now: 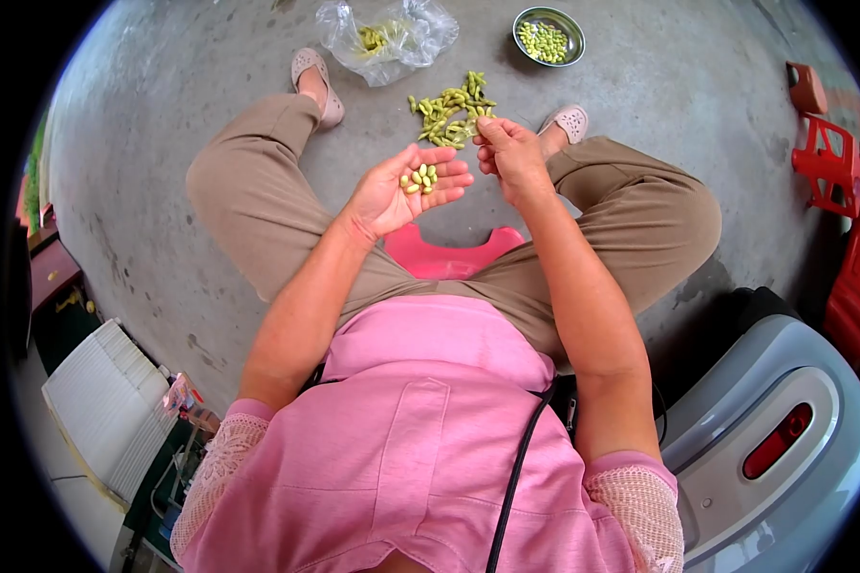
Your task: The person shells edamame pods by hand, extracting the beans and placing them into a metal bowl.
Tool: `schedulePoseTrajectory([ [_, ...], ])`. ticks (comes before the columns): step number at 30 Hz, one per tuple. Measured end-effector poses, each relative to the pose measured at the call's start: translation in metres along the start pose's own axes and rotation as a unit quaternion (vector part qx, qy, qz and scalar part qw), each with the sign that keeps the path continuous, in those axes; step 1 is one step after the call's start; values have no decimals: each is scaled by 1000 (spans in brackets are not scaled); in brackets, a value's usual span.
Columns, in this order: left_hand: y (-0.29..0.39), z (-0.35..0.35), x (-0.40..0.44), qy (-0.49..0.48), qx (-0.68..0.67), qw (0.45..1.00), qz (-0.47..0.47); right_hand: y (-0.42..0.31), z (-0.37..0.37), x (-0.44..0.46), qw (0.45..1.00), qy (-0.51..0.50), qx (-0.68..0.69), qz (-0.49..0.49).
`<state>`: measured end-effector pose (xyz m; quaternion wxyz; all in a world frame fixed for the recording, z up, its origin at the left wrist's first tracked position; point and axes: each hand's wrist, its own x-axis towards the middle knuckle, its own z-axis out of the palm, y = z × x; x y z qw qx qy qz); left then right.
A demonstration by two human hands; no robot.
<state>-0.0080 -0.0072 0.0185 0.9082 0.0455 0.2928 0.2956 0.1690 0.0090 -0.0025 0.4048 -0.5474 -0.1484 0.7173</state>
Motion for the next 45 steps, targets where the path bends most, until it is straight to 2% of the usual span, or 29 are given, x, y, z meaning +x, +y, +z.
schedulePoseTrajectory([
  [2, 1, 5, -2, -24, -62, 998, 7, -1, -1, 0, 1000, 12, -11, 3],
  [8, 5, 6, -5, -74, -107, 991, 3, 7, -2, 7, 998, 35, -56, 18],
  [9, 8, 13, -8, -23, -87, 996, -7, 8, -3, 9, 997, 39, -56, 20],
  [12, 8, 1, -7, -61, -70, 996, -8, 8, -3, 14, 997, 38, -62, 31],
  [13, 13, 18, -13, 2, -44, 999, -1, 7, -2, 15, 997, 34, -67, 27],
  [14, 13, 20, -13, -1, -44, 999, 4, 6, -1, 15, 996, 35, -72, 34],
  [16, 15, 20, -13, 21, -59, 998, 3, -1, 11, 19, 995, 32, -81, 39],
  [18, 17, 18, -14, -9, -77, 997, 10, -5, 29, 27, 995, 63, -60, 49],
  [20, 21, 24, -18, -19, -111, 994, 10, -6, 44, 50, 997, 43, -47, 42],
  [21, 21, 17, -17, -61, -138, 988, 22, -7, 57, 61, 999, 19, -38, 26],
  [23, 24, 21, -17, -41, -154, 986, 43, -7, 79, 88, 1000, -11, -29, 4],
  [30, 38, 13, -15, 22, -170, 979, 106, -23, 136, 158, 995, -9, -75, -58],
  [35, 33, 13, -13, 49, -178, 977, 105, -3, 81, 161, 997, 39, -66, -23],
  [38, 32, 16, -14, 3, -180, 980, 82, 22, 16, 144, 993, 111, -32, 25],
  [41, 28, 18, -11, 27, -162, 984, 70, 51, -45, 130, 966, 247, 19, 75],
  [45, 30, 19, -7, 102, -158, 979, 81, 80, -83, 126, 952, 275, -16, 133],
])
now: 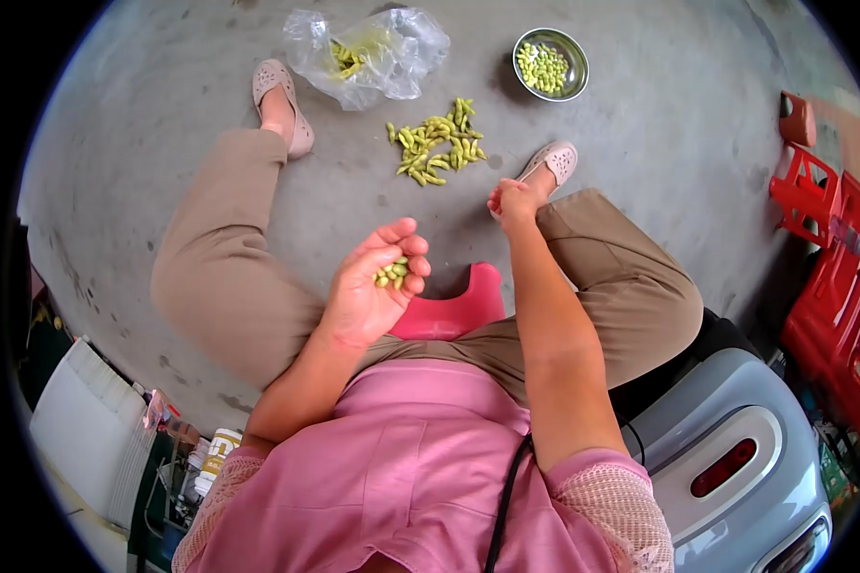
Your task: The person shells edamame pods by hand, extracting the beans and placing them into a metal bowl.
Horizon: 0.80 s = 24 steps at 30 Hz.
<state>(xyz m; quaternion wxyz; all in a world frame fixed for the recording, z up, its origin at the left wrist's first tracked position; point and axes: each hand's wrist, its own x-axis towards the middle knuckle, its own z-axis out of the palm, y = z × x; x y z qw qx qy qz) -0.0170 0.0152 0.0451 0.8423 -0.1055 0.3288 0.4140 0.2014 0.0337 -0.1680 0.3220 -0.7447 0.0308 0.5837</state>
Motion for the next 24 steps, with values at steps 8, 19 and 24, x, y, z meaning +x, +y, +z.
schedulePoseTrajectory([
  [8, 2, 0, 9, 125, 53, 991, 15, 31, 49, 40, 911, 16, -367, -187],
  [19, 4, 4, 14, 127, 67, 990, -15, -1, 66, 42, 816, 18, -504, -282],
  [24, -1, 5, 6, 102, 90, 991, -6, -11, 44, 36, 836, 21, -471, -280],
])
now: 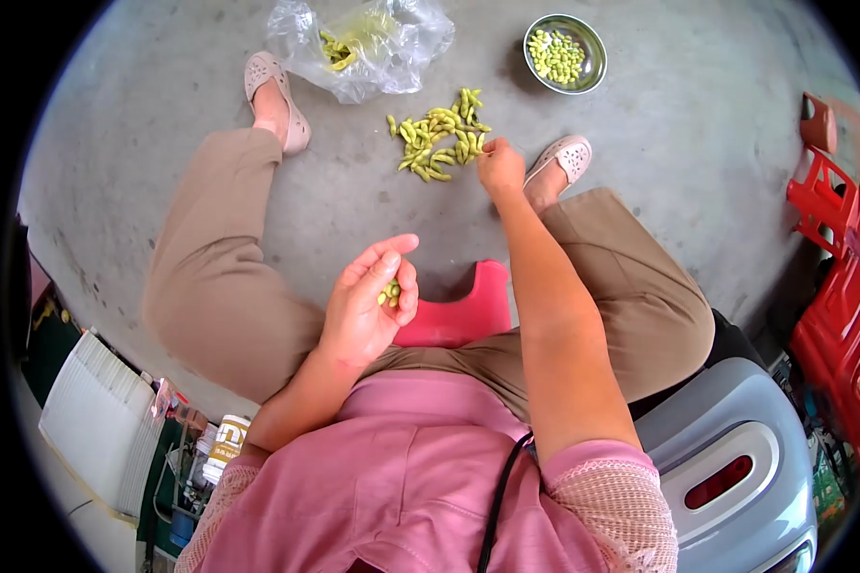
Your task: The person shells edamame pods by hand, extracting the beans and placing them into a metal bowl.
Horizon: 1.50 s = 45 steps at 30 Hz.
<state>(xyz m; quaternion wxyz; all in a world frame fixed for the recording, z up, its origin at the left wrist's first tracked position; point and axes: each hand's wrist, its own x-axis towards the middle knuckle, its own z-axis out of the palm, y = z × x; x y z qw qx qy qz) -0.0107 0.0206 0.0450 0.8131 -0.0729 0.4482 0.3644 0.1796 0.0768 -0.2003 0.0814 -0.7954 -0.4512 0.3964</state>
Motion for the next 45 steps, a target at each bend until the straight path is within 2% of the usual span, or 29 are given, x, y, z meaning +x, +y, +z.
schedulePoseTrajectory([
  [3, -4, -5, -3, -16, 5, 1000, 5, 27, -2, 0, 999, 18, 26, 12],
  [5, -5, -9, -4, -24, 3, 1000, 5, 38, -7, 0, 994, 3, 64, 84],
  [6, -6, -10, -4, -26, 4, 1000, 7, 26, -18, -11, 983, -34, 101, 151],
  [10, -12, -13, 2, 7, 29, 1000, 3, 27, -16, -10, 983, -56, 89, 153],
  [12, -13, -13, 6, 18, 36, 999, -5, 30, -5, -4, 993, -42, 89, 60],
  [16, -13, -8, 9, 22, 44, 998, -34, 29, 4, -4, 994, -39, 85, 55],
  [18, -12, -6, 11, 13, 34, 998, -42, 22, 2, -7, 1000, -11, -11, -1],
  [19, -12, -4, 12, 20, 34, 998, -47, 21, 4, -6, 1000, -18, -10, 5],
  [21, -10, -1, 14, 33, 38, 997, -56, 18, 9, -3, 995, 12, -84, -46],
  [24, -5, 2, 17, 45, 40, 996, -65, 8, 6, -2, 987, -56, -142, -42],
  [28, -4, 4, 18, 41, 41, 996, -61, 17, 12, 7, 984, -61, -153, -68],
  [31, -6, 4, 15, 29, 50, 997, -42, 20, 12, 10, 992, -63, -94, -51],
  [33, -11, 1, 12, 18, 60, 998, -25, 21, 8, 6, 995, -95, 19, -1],
  [39, -16, -10, 5, -9, 70, 997, 25, 20, -13, -13, 998, -55, 23, 10],
  [45, -14, -17, 1, 2, 75, 997, 31, -2, -24, -25, 999, -53, 9, -12],
])
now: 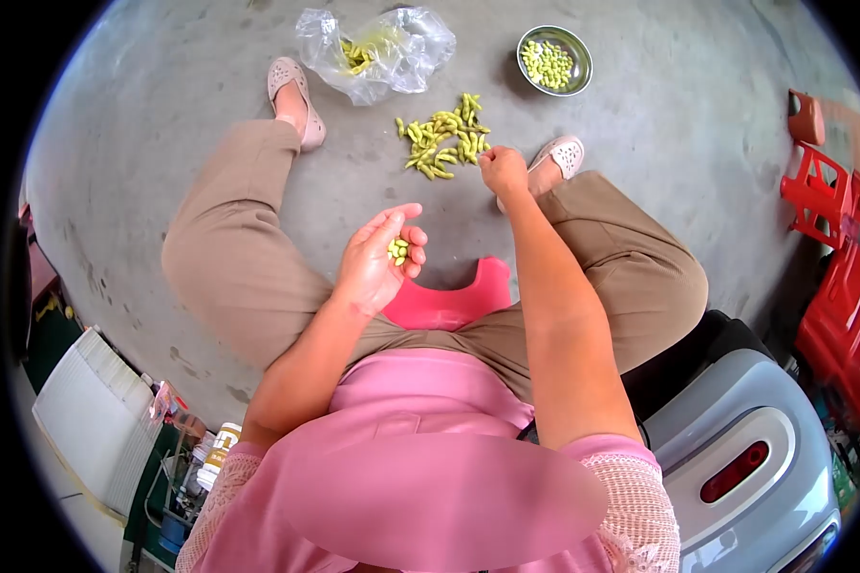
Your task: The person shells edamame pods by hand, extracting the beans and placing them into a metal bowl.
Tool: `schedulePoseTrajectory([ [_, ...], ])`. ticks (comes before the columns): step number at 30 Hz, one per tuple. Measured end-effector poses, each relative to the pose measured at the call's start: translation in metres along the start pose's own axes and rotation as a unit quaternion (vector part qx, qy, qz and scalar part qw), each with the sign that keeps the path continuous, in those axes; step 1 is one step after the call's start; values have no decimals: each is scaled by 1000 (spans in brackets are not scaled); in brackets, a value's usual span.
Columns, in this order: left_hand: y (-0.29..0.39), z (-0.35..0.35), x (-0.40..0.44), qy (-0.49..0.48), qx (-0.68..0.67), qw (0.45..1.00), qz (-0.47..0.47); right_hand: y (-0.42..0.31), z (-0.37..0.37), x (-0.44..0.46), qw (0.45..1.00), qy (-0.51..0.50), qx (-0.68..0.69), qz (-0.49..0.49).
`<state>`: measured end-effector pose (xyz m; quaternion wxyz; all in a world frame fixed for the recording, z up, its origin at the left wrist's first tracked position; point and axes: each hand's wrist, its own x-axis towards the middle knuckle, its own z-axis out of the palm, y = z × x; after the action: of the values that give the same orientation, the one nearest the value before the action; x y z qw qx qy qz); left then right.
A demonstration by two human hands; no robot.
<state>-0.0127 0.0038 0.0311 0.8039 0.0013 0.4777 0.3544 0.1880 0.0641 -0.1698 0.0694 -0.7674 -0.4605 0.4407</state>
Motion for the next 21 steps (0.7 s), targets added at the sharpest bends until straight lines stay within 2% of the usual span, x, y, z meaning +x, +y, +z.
schedulePoseTrajectory([
  [10, -5, 5, 12, 24, 8, 998, -52, 20, 27, 17, 997, -52, -10, 64],
  [12, -2, 8, 13, 12, 11, 997, -80, 14, 32, 20, 998, -10, -56, 4],
  [16, 7, 16, 14, 12, 24, 994, -109, -1, 36, 30, 989, -26, -140, -34],
  [18, 9, 17, 15, 18, 21, 994, -105, -1, 38, 41, 962, -48, -260, -65],
  [21, 10, 18, 12, 20, 21, 995, -94, -7, 27, 39, 966, -43, -242, -75],
])
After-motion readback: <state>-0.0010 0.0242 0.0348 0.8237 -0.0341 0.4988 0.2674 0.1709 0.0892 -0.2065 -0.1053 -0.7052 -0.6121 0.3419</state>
